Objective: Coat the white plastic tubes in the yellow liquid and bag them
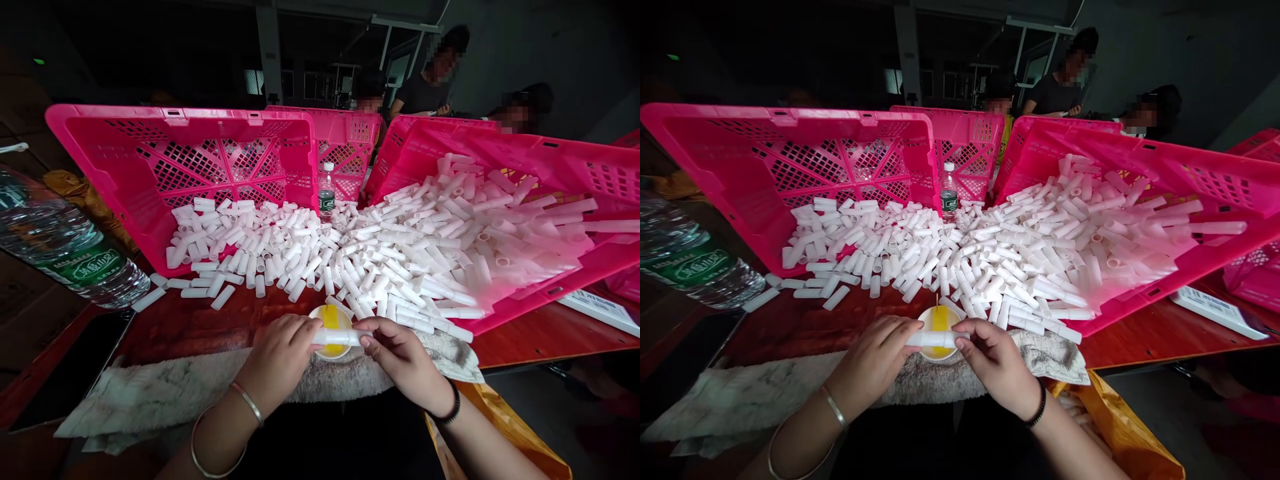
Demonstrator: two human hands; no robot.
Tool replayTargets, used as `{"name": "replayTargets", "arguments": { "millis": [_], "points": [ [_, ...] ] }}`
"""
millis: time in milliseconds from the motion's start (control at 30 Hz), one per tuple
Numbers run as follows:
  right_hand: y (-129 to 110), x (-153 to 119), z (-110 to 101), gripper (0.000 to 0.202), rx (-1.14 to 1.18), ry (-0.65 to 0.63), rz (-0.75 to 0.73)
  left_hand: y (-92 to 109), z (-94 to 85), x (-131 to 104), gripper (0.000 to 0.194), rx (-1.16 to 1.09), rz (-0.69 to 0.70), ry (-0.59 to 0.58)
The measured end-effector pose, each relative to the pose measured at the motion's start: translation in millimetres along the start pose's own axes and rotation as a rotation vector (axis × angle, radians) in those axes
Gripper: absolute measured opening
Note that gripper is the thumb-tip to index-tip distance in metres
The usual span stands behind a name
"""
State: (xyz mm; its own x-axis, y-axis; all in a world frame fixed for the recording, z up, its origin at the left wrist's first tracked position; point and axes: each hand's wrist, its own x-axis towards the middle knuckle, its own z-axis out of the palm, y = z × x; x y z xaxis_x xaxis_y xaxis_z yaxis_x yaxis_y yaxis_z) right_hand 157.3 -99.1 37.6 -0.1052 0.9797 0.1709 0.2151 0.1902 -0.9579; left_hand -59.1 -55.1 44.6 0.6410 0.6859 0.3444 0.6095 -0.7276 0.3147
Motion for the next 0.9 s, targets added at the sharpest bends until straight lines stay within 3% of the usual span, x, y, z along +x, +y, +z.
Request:
{"name": "replayTargets", "arguments": {
  "millis": [100,200,300,433,500,567,633,667,733,800,867,900],
  "points": [
    [-12.1,1.3,-2.6,0.021,-0.131,-0.041,0.013,8.7,-0.5,-1.7,0.023,0.074,-0.001,-0.048],
    [-19.8,1.9,-4.6,0.024,-0.275,-0.038,-0.039,20.7,-2.1,-2.7,0.021,-0.128,-0.086,-0.107],
    [-26.9,3.0,-8.0,0.021,-0.349,-0.099,-0.178,34.5,-5.2,-0.8,0.023,-0.637,-0.300,-0.233],
    [-36.2,7.5,-11.6,0.029,-0.424,-0.158,-0.430,50.8,-4.8,3.7,0.033,-1.560,-0.691,-0.640],
    [-39.2,8.8,-8.9,0.033,-0.440,-0.157,-0.436,57.9,-1.7,4.5,0.031,-1.699,-0.785,-0.690],
    [-41.2,6.9,-2.3,0.035,-0.474,-0.118,-0.320,65.5,2.7,3.4,0.028,-1.486,-0.739,-0.489],
    [-43.0,0.6,4.4,0.035,-0.528,-0.046,-0.176,73.5,7.6,0.1,0.024,-1.086,-0.576,-0.220],
    [-43.7,-4.3,5.8,0.036,-0.552,-0.012,-0.125,76.8,9.8,-2.3,0.021,-0.921,-0.478,-0.153],
    [-43.6,-18.0,-0.4,0.036,-0.567,0.030,-0.069,78.6,12.2,-8.2,0.021,-0.763,-0.300,-0.193],
    [-39.0,-36.7,-21.8,0.038,-0.571,0.102,-0.026,67.2,10.3,-14.7,0.045,-0.693,-0.171,-0.299],
    [-28.1,-59.3,-55.5,0.038,-0.638,0.234,0.032,36.2,2.4,-20.4,0.073,-0.488,-0.151,-0.251],
    [-20.6,-71.0,-73.9,0.037,-0.707,0.291,0.049,13.2,-3.6,-22.4,0.074,-0.329,-0.199,-0.164]
  ]
}}
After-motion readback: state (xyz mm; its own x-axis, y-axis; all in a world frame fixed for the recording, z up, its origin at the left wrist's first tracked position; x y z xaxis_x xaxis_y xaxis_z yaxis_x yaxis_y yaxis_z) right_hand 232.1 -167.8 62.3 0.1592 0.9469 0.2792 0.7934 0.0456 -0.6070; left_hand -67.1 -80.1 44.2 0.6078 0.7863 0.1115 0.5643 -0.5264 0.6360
